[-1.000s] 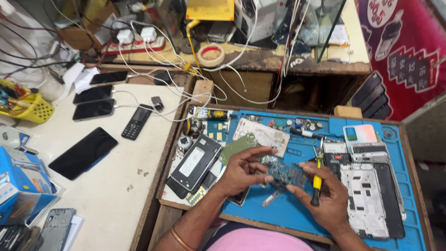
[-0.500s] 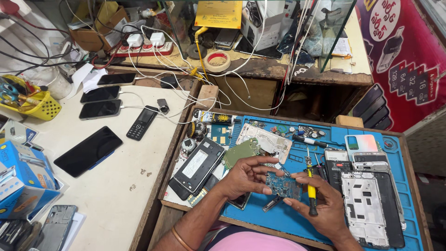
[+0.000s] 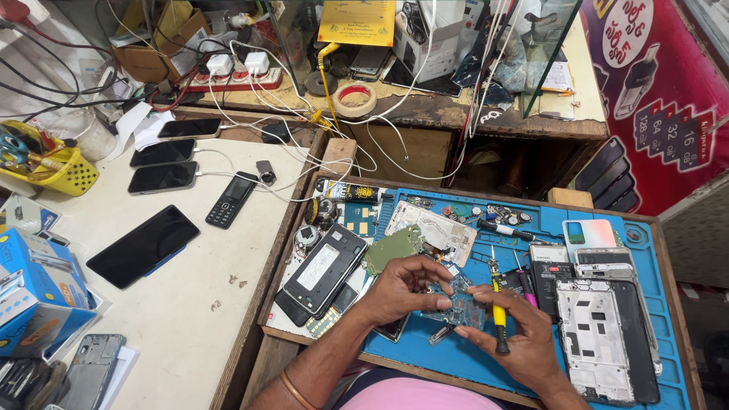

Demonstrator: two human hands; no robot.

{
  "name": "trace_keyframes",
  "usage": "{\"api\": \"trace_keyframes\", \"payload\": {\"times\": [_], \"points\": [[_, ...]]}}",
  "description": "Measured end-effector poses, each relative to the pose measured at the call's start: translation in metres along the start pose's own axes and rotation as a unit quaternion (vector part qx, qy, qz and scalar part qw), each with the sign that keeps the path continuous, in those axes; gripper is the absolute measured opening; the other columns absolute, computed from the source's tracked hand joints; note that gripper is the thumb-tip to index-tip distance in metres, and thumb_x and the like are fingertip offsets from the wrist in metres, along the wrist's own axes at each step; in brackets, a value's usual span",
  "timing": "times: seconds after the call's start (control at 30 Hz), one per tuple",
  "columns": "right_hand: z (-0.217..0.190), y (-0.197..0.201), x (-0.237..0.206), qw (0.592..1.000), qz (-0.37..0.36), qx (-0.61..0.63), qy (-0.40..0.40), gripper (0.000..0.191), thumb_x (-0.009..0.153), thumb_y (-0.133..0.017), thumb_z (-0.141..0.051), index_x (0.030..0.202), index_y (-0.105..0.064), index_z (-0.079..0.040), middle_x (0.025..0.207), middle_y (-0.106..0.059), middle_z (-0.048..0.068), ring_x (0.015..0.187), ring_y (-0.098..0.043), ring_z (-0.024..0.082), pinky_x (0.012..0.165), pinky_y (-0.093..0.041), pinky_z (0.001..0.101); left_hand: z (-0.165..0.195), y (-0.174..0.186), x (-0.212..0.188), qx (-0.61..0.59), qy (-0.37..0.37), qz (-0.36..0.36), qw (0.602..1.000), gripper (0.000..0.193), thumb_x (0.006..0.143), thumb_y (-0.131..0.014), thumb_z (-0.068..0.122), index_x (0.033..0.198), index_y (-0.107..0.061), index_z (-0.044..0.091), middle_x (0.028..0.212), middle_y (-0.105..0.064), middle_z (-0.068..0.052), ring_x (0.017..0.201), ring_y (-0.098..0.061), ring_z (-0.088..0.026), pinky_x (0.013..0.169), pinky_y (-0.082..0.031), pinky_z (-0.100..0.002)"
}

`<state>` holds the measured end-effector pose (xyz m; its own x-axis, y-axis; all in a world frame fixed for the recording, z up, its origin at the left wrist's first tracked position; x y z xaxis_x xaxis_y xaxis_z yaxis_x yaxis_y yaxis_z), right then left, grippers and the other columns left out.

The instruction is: The person holds a disassembled phone motherboard on a blue repair mat and uses a screwdriver to work on its components, repositioning and turning the board while manipulating small parts among other phone housings and tools on the bench.

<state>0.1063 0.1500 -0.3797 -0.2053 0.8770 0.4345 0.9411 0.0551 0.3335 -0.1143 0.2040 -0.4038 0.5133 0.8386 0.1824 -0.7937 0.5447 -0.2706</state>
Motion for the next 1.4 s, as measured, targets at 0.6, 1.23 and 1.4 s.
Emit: {"api": "trace_keyframes", "payload": {"times": [0.6, 1.23, 1.4], "points": [[-0.006, -0.003, 0.004, 0.997, -0.007, -0.073, -0.004, 0.053, 0.063, -0.094, -0.022, 0.11, -0.072, -0.009, 0.11, -0.078, 0.01, 0.102, -0.077, 0.021, 0.086, -0.062, 0.0336, 0.009, -0.009, -0.001, 0.124, -0.061, 0.02, 0.99, 0.028, 0.088, -0.085, 0.013, 0.111, -0.072, 0.004, 0.098, -0.074, -0.005, 0.091, -0.07, -0.008, 0.08, -0.059, -0.023], [-0.012, -0.006, 0.007, 0.997, -0.027, -0.074, 0.011, 0.054, 0.065, -0.093, -0.023, 0.112, -0.071, -0.009, 0.108, -0.079, 0.011, 0.099, -0.078, 0.022, 0.084, -0.063, 0.0344, 0.026, -0.018, -0.002, 0.269, -0.103, 0.049, 0.956, 0.027, 0.091, -0.081, 0.026, 0.111, -0.075, 0.009, 0.088, -0.074, -0.004, 0.082, -0.071, -0.01, 0.073, -0.057, -0.026], [-0.013, -0.005, 0.007, 0.997, -0.024, -0.069, 0.02, 0.054, 0.066, -0.093, -0.023, 0.113, -0.071, -0.009, 0.109, -0.078, 0.011, 0.1, -0.078, 0.022, 0.085, -0.063, 0.034, 0.025, -0.018, -0.002, 0.276, -0.121, 0.05, 0.952, 0.026, 0.093, -0.081, 0.025, 0.112, -0.075, 0.008, 0.088, -0.073, -0.004, 0.081, -0.07, -0.01, 0.072, -0.056, -0.025]]}}
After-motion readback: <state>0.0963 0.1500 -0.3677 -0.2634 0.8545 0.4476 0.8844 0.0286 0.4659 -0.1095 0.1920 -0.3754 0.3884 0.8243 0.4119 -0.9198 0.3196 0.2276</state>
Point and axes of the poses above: each hand's wrist, its own x-axis towards the middle knuckle, its own y-axis out of the back of the hand, z = x × y, the point moved 3 cm from there along x, towards the middle knuckle
